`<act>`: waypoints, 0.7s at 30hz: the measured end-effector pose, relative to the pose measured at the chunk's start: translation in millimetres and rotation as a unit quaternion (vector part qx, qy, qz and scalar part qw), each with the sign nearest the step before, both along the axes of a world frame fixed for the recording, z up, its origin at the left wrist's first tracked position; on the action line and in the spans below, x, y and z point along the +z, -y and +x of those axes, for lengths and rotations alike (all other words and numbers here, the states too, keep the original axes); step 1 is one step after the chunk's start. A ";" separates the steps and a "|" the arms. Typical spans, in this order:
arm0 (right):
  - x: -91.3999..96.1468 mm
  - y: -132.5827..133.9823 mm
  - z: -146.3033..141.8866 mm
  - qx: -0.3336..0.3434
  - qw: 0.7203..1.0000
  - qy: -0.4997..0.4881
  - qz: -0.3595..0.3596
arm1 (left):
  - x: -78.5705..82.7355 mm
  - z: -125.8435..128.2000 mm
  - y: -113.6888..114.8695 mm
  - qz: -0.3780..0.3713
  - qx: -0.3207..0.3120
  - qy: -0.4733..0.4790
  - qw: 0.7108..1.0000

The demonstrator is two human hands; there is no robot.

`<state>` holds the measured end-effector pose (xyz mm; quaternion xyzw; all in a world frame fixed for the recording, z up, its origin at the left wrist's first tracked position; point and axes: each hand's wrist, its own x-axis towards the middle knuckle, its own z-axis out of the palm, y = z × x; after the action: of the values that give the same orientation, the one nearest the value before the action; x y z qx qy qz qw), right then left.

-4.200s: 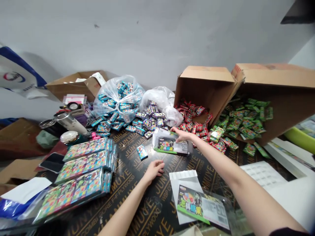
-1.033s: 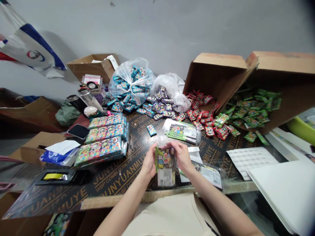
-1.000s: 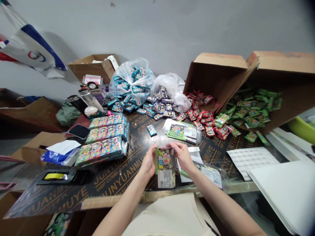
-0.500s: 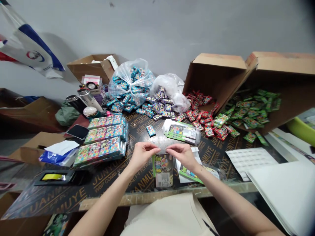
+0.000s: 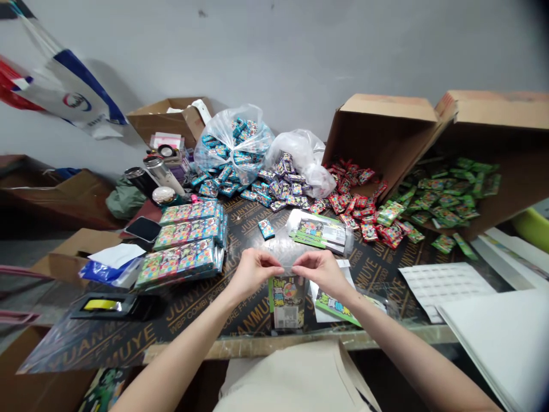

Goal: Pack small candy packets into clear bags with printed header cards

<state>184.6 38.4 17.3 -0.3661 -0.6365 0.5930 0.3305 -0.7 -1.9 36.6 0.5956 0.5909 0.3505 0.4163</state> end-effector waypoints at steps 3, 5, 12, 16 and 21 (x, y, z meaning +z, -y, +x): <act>-6.5 1.7 3.9 -0.008 0.998 0.038 0.047 | 1.2 4.4 8.9 0.074 -0.004 -0.045 0.996; -13.4 7.8 11.1 0.000 0.992 0.051 0.113 | -0.1 5.5 18.2 0.140 -0.025 -0.069 0.987; -20.1 -11.4 31.4 0.100 0.958 0.059 0.262 | -18.1 8.5 32.6 0.202 -0.029 -0.038 0.978; 0.6 -84.5 -24.1 0.108 0.938 0.104 0.313 | -27.0 4.7 24.2 0.154 0.011 0.056 0.986; 14.4 -176.5 -180.9 0.154 0.800 0.235 0.531 | -53.3 -12.0 1.4 0.120 -0.060 0.157 0.978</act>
<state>3.7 214.9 31.6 -0.1586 -0.9578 0.1014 0.2173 -12.7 -3.3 -16.7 0.6132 0.4352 0.4825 0.4491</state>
